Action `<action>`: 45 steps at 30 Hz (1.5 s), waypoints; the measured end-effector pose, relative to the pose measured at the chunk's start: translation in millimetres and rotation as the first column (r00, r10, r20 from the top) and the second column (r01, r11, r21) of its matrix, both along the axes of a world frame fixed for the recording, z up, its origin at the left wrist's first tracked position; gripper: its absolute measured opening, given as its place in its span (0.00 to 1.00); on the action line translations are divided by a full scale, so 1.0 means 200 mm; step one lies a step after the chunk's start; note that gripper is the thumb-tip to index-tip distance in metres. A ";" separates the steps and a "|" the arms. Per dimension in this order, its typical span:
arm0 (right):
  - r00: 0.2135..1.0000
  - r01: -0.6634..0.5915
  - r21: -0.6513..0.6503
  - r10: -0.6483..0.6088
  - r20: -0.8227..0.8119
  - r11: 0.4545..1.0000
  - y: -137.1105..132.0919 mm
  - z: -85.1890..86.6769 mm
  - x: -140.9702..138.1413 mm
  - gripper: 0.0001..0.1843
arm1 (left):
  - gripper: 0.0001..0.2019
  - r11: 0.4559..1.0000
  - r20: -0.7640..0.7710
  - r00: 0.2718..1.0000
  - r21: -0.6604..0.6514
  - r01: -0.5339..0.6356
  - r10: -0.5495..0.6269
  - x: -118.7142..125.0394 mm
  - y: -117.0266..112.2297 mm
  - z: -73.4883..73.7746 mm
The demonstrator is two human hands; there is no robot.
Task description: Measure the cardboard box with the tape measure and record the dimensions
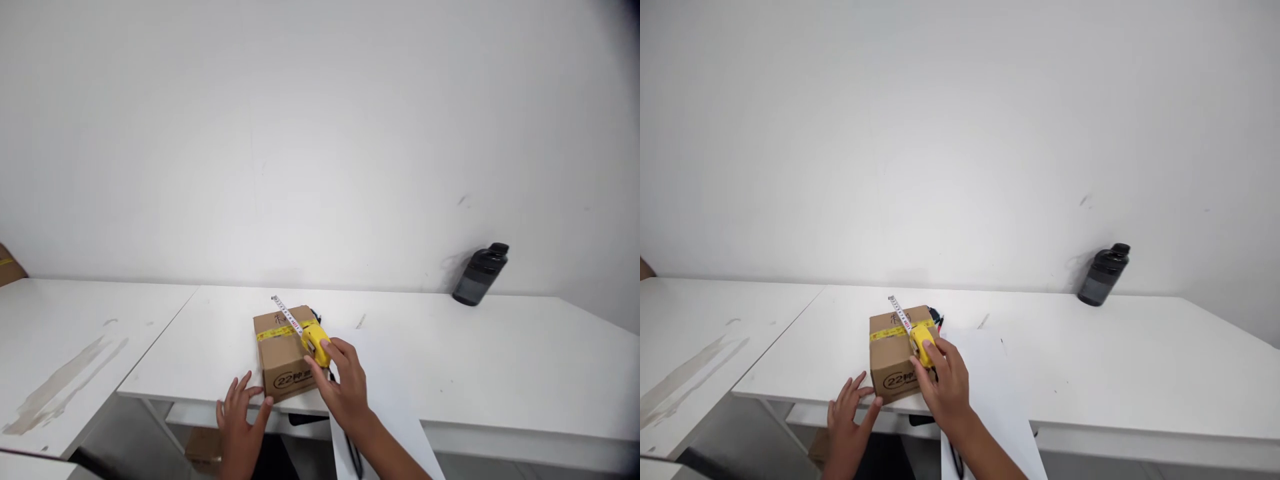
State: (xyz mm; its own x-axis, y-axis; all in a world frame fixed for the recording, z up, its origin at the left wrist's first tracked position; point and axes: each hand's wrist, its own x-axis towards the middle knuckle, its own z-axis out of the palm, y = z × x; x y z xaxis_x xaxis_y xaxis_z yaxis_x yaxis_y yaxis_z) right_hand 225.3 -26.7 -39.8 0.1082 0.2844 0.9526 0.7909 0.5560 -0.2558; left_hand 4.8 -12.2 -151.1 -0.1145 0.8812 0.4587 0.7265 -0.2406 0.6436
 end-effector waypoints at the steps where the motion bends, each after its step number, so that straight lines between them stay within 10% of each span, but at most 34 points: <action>1: 0.999 0.036 -0.020 -0.036 0.009 0.999 0.01 -0.01 0.00 0.30 | 0.10 1.000 -0.019 1.000 0.019 0.005 -0.005 0.03 -0.02 0.00; 10: 0.995 0.102 -0.073 -0.103 -0.007 0.992 -0.06 -0.07 -0.03 0.26 | 0.20 0.974 -0.005 0.999 0.225 0.039 -0.039 0.10 -0.04 0.08; 20: 0.944 -0.033 -0.124 -0.010 -0.330 0.992 -0.06 -0.16 -0.05 0.32 | 0.21 0.813 -0.446 0.814 0.266 0.518 -0.373 0.13 0.10 0.50; 24: 0.644 -0.341 -0.212 0.063 -0.762 0.916 0.01 -0.07 0.10 0.36 | 0.14 0.801 -0.143 0.895 0.403 0.443 -0.423 -0.07 0.11 0.43; 29: 0.378 -0.786 -0.144 0.284 -0.881 0.602 0.10 0.02 0.18 0.33 | 0.16 0.976 0.467 0.874 0.213 0.036 -0.134 -0.26 0.06 0.33; 35: 0.495 -0.830 -0.284 0.400 -0.772 0.479 0.15 0.01 0.03 0.26 | 0.25 0.995 0.657 0.749 -0.081 -0.050 0.091 -0.24 0.07 0.25; 45: 0.623 -0.738 -0.307 0.430 -0.654 0.601 0.24 0.01 0.00 0.26 | 0.31 0.994 0.661 0.748 -0.107 0.016 0.059 -0.25 0.10 0.21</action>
